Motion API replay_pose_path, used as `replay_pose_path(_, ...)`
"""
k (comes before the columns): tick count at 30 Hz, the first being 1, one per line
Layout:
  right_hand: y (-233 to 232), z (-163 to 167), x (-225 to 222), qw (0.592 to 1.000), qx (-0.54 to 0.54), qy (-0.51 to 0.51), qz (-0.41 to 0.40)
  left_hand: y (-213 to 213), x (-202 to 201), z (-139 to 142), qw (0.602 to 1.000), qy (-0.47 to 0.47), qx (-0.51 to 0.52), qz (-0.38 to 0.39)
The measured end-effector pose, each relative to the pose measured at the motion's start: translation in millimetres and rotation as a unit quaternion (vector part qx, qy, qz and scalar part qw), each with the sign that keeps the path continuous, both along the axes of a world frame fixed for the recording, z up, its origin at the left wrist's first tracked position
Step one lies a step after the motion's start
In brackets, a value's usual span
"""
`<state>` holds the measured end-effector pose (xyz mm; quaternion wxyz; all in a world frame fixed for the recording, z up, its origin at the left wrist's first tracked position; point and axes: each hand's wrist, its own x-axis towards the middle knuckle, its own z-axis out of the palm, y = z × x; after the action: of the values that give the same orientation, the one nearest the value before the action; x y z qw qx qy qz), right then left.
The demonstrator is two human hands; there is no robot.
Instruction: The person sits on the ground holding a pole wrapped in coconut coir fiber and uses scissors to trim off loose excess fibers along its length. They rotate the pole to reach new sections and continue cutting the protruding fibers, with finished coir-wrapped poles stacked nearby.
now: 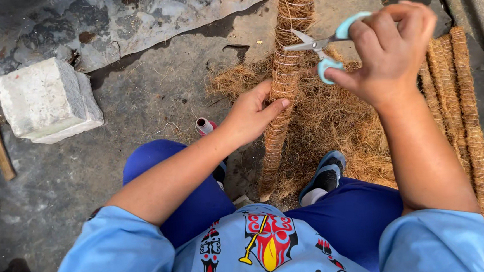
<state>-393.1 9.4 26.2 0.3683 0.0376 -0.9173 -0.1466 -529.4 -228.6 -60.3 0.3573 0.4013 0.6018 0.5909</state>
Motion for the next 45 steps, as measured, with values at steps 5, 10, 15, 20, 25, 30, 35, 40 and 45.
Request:
replay_pose_path(5, 23, 12, 15, 0.997, 0.079, -0.005, 0.009, 4, -10, 15, 0.989, 0.033, -0.143, -0.022)
replay_pose_path(10, 47, 15, 23, 0.998, -0.026, -0.043, 0.033, 9, -20, 19, 0.992, 0.065, -0.1, -0.05)
replay_pose_path(15, 43, -3, 8, 0.999, -0.008, -0.029, 0.018, 13, -22, 19, 0.989, 0.117, -0.059, -0.07)
replay_pose_path(20, 28, -2, -6, 0.999, -0.026, -0.015, 0.026, 14, -23, 26, 0.974, 0.182, -0.134, -0.029)
replay_pose_path(25, 17, 13, -11, 0.999, 0.017, -0.025, 0.029, 13, -16, 33, 0.958, 0.258, -0.122, -0.012)
replay_pose_path(30, 24, 26, -4, 0.998, 0.016, -0.053, 0.018, 11, -17, 33, 0.952, 0.263, -0.155, -0.022)
replay_pose_path(35, 37, 20, -7, 0.996, 0.012, -0.084, 0.027, 9, -23, 28, 0.962, 0.236, -0.137, -0.027)
replay_pose_path(40, 35, 10, -21, 0.996, 0.008, -0.076, 0.048, 11, -28, 24, 0.96, 0.236, -0.15, -0.028)
replay_pose_path(45, 31, 13, -29, 0.996, 0.01, -0.073, 0.055, 13, -28, 22, 0.956, 0.235, -0.177, -0.023)
